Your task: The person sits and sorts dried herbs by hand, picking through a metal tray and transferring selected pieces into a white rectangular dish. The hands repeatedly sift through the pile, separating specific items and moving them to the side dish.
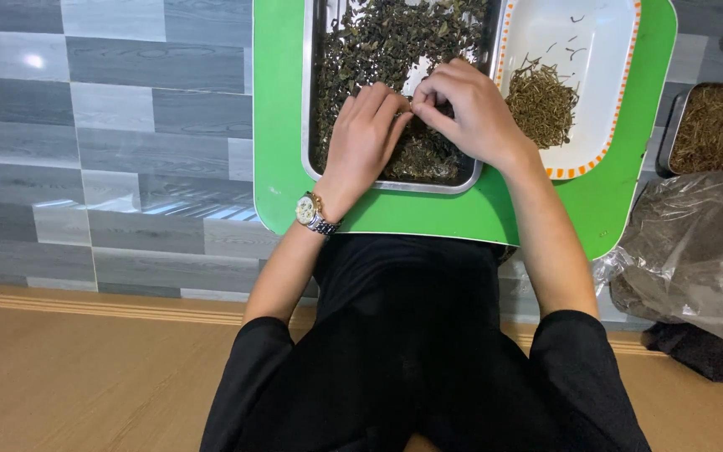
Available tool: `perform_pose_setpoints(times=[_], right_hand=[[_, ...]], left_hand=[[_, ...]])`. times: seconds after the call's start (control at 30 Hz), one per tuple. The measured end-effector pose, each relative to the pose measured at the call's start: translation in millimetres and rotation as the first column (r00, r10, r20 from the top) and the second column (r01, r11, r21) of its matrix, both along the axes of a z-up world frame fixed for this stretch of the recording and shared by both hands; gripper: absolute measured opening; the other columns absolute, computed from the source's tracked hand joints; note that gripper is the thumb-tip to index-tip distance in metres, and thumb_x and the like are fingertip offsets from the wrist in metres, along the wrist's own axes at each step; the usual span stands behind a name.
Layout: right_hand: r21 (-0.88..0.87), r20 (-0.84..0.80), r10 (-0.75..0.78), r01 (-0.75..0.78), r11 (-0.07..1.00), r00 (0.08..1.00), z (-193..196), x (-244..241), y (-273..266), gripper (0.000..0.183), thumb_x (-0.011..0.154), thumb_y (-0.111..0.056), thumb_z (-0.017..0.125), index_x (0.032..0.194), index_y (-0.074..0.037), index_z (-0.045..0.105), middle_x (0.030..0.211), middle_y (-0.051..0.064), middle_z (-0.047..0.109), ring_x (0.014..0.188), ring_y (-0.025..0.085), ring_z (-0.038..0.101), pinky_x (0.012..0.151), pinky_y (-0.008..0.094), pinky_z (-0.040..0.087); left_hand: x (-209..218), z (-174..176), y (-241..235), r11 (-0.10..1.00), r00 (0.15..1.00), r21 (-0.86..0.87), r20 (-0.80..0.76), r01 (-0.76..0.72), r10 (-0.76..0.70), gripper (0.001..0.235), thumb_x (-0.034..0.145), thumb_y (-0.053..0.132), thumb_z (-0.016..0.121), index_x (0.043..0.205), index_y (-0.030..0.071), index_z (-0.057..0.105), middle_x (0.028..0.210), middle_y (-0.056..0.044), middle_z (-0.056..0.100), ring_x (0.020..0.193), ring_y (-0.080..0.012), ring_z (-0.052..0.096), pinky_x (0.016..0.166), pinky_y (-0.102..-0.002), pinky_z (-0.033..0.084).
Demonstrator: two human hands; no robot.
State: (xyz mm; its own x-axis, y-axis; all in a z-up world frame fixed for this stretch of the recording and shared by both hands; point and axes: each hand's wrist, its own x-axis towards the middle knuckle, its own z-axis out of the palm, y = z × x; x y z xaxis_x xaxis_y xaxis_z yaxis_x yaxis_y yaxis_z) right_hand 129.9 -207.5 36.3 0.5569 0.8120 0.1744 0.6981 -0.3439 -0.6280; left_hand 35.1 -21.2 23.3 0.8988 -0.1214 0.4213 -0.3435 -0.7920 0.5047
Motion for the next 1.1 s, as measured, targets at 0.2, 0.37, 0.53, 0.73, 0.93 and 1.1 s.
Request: perform_pose_setpoints(times=[0.2, 0.37, 0.53, 0.73, 0.93, 1.1], right_hand=[[-0.022, 0.169, -0.07, 0.075, 0.997, 0.983, -9, 0, -13, 0.011, 0.103, -0.005, 0.075, 0.095, -0.006, 0.068, 0.087, 0.006, 0.064, 0.083, 0.021, 0.057, 0.079, 0.035, 0.047], [-0.078, 0.254, -0.094, 0.118, 0.99, 0.963, -17, -8, -23, 0.015, 0.099, -0.016, 0.085, 0.095, -0.007, 0.073, 0.088, 0.005, 0.069, 0.082, 0.02, 0.057, 0.074, 0.032, 0.048], [-0.085, 0.302, -0.114, 0.145, 0.986, 0.947, -22, -16, -32, 0.018, 0.096, -0.019, 0.087, 0.096, -0.006, 0.075, 0.089, 0.006, 0.071, 0.081, 0.02, 0.056, 0.07, 0.031, 0.048], [-0.075, 0.284, -0.155, 0.183, 0.98, 0.946, -24, -21, -37, 0.014, 0.099, -0.016, 0.084, 0.099, -0.005, 0.074, 0.089, 0.007, 0.071, 0.084, 0.021, 0.061, 0.072, 0.032, 0.052], [-0.046, 0.296, -0.178, 0.201, 0.979, 0.938, -19, -26, -27, 0.012, 0.098, -0.012, 0.083, 0.098, -0.005, 0.073, 0.086, 0.006, 0.067, 0.081, 0.021, 0.058, 0.068, 0.032, 0.05], [0.007, 0.225, -0.174, 0.177, 0.984, 0.959, -30, -37, -18, 0.007, 0.098, -0.012, 0.074, 0.097, -0.005, 0.073, 0.083, 0.008, 0.066, 0.081, 0.023, 0.062, 0.073, 0.033, 0.055]], left_hand=[[19, -29, 9, 0.992, 0.994, 0.102, -0.076, -0.069, 0.077, 0.008, 0.095, 0.006, 0.073, 0.096, 0.005, 0.065, 0.094, -0.006, 0.064, 0.082, -0.0196, 0.056, 0.07, -0.029, 0.048], [36, -43, 14, 0.95, 0.987, 0.312, -0.148, -0.014, 0.063, 0.023, 0.085, 0.014, 0.082, 0.096, 0.007, 0.064, 0.101, -0.008, 0.061, 0.09, -0.026, 0.056, 0.074, -0.038, 0.048], [41, -56, 8, 0.891, 0.989, 0.454, -0.131, -0.005, 0.072, 0.011, 0.085, 0.0, 0.069, 0.091, 0.005, 0.063, 0.1, -0.01, 0.06, 0.09, -0.0284, 0.054, 0.069, -0.04, 0.047], [43, -55, 6, 0.863, 0.987, 0.504, -0.15, 0.022, 0.062, 0.031, 0.07, -0.011, 0.073, 0.094, 0.006, 0.062, 0.102, -0.01, 0.06, 0.093, -0.0279, 0.055, 0.069, -0.037, 0.047], [25, -35, -3, 0.925, 0.99, 0.379, -0.134, 0.004, 0.051, 0.012, 0.088, -0.006, 0.063, 0.095, 0.003, 0.06, 0.095, -0.009, 0.062, 0.084, -0.0232, 0.052, 0.069, -0.034, 0.048], [-6, -21, -15, 0.978, 0.989, 0.195, -0.144, 0.067, -0.039, 0.01, 0.097, 0.002, 0.059, 0.096, 0.008, 0.067, 0.082, -0.006, 0.062, 0.074, -0.0187, 0.063, 0.063, -0.027, 0.052]])
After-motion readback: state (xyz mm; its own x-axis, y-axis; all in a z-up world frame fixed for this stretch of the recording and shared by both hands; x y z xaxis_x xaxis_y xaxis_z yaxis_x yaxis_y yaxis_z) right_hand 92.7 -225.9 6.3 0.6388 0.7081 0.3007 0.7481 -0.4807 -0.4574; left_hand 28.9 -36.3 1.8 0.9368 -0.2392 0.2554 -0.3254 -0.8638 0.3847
